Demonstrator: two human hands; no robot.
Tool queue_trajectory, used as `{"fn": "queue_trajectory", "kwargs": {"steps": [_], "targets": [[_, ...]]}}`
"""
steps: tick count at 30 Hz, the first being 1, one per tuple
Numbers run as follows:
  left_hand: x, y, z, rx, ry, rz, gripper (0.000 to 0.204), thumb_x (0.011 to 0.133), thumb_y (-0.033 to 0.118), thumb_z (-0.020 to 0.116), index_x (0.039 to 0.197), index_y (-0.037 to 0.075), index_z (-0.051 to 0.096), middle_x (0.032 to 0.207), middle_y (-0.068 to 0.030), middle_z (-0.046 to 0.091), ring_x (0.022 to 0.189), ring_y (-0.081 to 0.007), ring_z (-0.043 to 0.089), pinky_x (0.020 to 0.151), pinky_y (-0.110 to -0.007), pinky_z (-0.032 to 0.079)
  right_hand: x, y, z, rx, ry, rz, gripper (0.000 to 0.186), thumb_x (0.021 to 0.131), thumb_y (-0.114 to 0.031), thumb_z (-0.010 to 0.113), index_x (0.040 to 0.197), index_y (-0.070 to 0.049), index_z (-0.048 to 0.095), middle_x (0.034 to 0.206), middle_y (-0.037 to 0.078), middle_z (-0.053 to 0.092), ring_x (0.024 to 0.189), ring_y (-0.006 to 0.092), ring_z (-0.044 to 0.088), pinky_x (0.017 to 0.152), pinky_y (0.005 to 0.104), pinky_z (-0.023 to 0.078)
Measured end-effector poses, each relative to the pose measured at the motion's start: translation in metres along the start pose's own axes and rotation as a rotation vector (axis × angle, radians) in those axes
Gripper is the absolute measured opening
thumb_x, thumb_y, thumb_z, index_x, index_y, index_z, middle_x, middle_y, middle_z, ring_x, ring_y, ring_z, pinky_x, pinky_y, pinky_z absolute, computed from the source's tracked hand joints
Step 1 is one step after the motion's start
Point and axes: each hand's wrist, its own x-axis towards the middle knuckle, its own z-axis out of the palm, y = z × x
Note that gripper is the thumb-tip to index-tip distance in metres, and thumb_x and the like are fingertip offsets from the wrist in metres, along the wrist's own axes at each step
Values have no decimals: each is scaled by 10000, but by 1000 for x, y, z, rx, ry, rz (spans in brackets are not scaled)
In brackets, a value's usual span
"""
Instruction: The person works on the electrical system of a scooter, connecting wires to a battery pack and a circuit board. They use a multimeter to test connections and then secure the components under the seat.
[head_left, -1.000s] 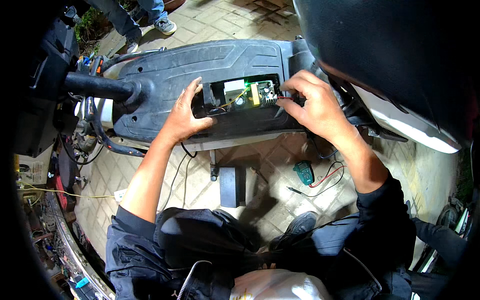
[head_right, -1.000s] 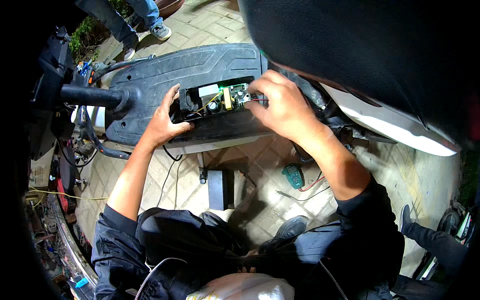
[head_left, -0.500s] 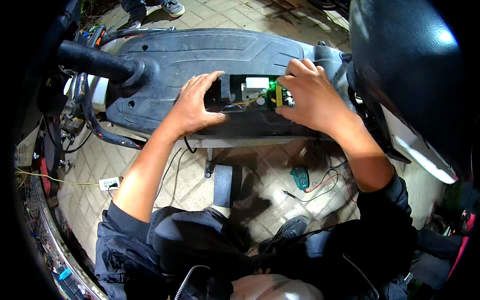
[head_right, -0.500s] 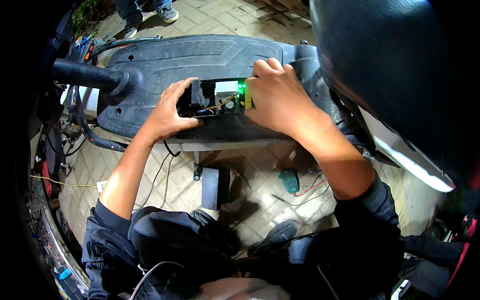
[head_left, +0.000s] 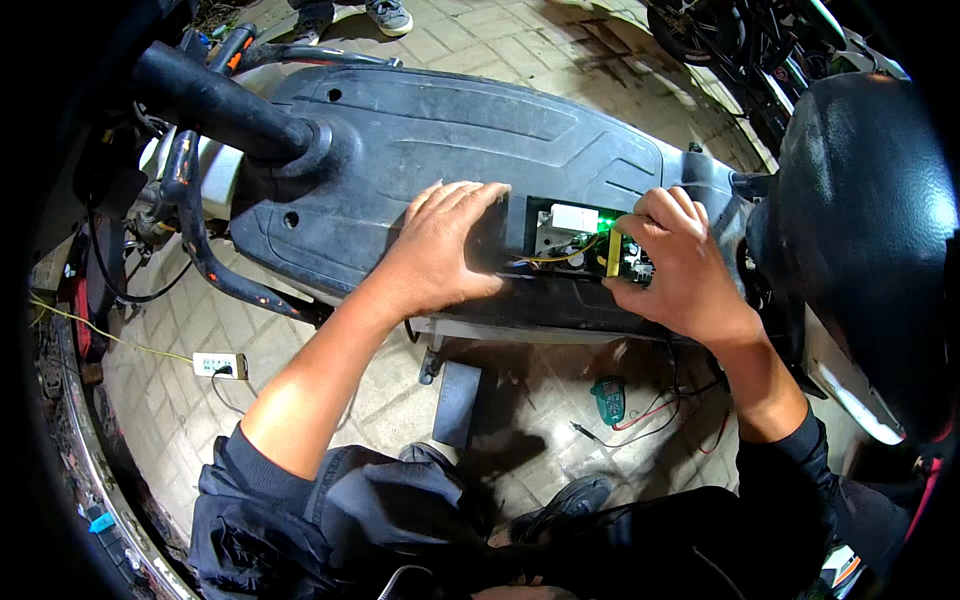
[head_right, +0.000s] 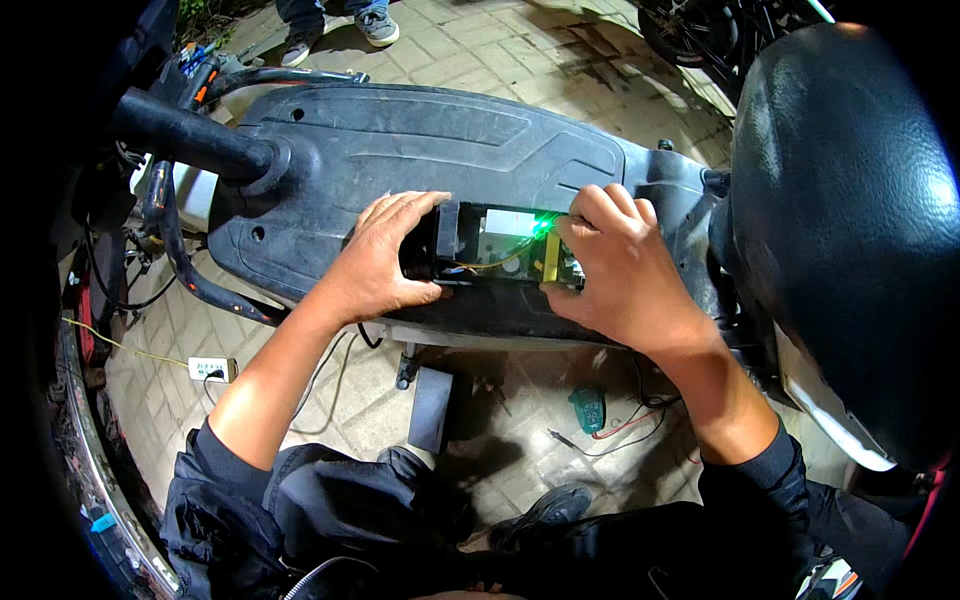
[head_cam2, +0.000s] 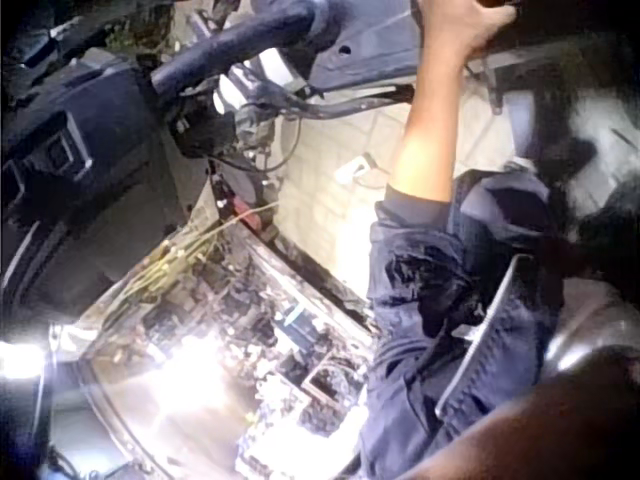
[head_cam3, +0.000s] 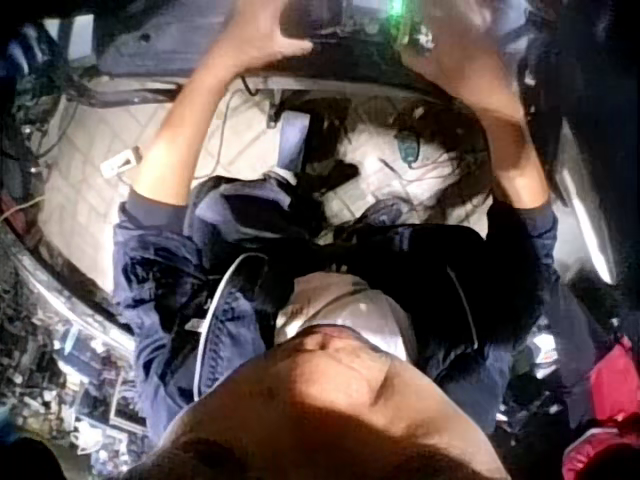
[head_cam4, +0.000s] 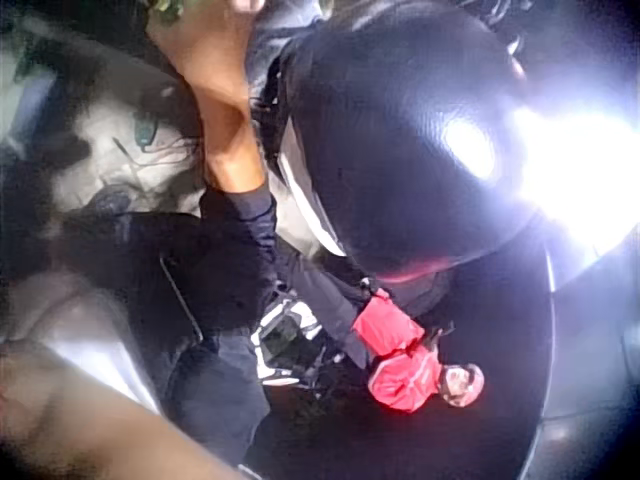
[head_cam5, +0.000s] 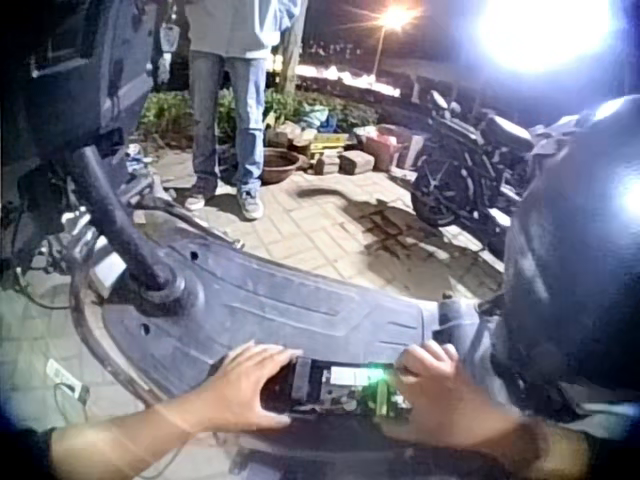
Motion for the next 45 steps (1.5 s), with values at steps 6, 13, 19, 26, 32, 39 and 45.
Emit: {"fn": "queue_trajectory", "kwargs": {"steps": [6,13,19,26,32,39,45], "targets": [[0,-1,0,-2,5,-4,874,581,253,806,1366,122,446,1334,-150,492,1303,-322,406,1145,-450,232,2,4,4,38,-25,-3,358,578,-169,787,847,-9,614,921,90,505,914,268,511,781,366,392],[1,1,-1,4,-2,14,872,575,238,803,1361,105,451,1327,-155,496,1289,-325,415,1130,-439,253,0,8,2,74,-88,17,404,597,-161,815,924,-7,635,926,98,503,907,278,499,810,370,394],[4,2,-6,-29,-39,-10,862,562,227,786,1343,55,462,1325,-150,497,1296,-326,416,1136,-430,242,-2,7,1,11,-74,8,379,617,-193,815,919,-37,647,940,78,515,947,254,517,801,374,392],[4,5,-8,-4,-66,-35,898,549,238,791,1360,63,449,1347,-148,486,1307,-321,412,1151,-437,228,-6,14,5,25,-31,-30,389,619,-214,815,933,-53,651,923,66,515,927,246,515,779,372,395],[5,6,-6,-15,-58,-25,895,542,236,793,1353,65,458,1341,-149,492,1300,-331,411,1140,-427,245,-7,15,4,39,-26,-7,301,627,-251,808,799,-46,671,950,81,550,974,256,532,765,379,417],[4,8,-9,-8,-75,-52,879,536,195,768,1350,64,462,1342,-150,494,1302,-327,410,1130,-410,265,-72,14,-4,126,-86,506,429,808,-292,726,1072,32,631,943,198,591,885,360,615,799,425,502],[5,10,-4,-25,-43,-66,884,536,241,806,1348,111,481,1333,-151,510,1284,-322,434,1130,-444,256,-97,11,19,19,-50,584,229,821,-204,689,893,-3,604,953,199,601,859,406,635,735,479,519]]}}
